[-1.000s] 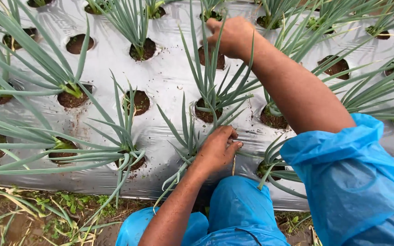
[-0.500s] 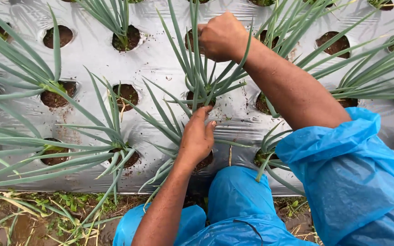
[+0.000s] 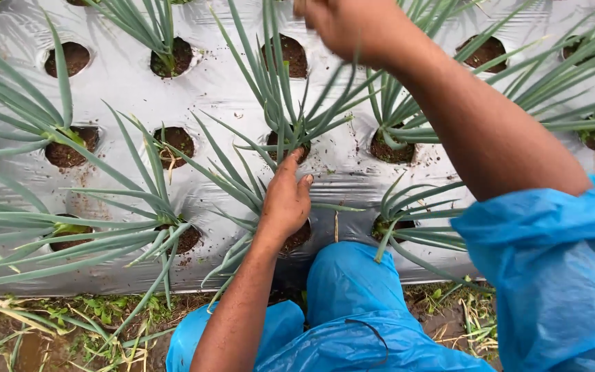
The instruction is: The person sits on the ground in a field and removes weeds from around onion plants growing in a white plastic mulch sheet. They pull the weeds out by hand and place them on the ground beside the row.
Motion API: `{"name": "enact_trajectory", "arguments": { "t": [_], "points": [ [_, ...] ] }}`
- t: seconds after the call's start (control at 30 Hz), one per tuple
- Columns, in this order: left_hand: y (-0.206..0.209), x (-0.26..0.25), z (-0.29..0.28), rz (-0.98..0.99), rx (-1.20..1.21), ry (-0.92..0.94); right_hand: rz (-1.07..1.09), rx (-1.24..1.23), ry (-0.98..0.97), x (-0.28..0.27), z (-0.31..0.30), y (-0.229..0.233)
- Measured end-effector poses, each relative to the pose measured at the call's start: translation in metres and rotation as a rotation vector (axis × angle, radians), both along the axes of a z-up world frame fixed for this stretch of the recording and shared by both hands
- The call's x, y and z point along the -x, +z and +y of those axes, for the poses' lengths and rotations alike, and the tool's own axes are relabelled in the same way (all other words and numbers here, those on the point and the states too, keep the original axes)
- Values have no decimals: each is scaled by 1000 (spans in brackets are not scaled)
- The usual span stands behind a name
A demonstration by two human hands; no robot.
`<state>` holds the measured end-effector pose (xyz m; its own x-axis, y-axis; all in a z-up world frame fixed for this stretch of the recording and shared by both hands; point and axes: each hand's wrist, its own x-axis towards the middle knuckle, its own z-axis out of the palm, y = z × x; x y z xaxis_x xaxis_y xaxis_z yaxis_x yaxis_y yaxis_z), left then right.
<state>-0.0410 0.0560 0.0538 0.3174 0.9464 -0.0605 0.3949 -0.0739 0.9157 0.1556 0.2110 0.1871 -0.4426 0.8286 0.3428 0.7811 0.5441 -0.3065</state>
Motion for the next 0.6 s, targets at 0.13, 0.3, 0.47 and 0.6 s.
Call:
{"name": "enact_trajectory", "arguments": {
  "t": [0.13,0.3,0.47,0.6],
  "points": [
    [-27,0,1,-3,-50,-30,-145,298,-16,10,-96,28],
    [-32,-6,-7,-25,-71,-47,-824,313,-250,-61,-52,-77],
    [-42,-18,2,-21,-98,-57,-768,417,-242,-54,-42,-77],
    [-46,-30,9,-11,-64,-90,-785,445,-137,-35,-45,-97]
  ]
}}
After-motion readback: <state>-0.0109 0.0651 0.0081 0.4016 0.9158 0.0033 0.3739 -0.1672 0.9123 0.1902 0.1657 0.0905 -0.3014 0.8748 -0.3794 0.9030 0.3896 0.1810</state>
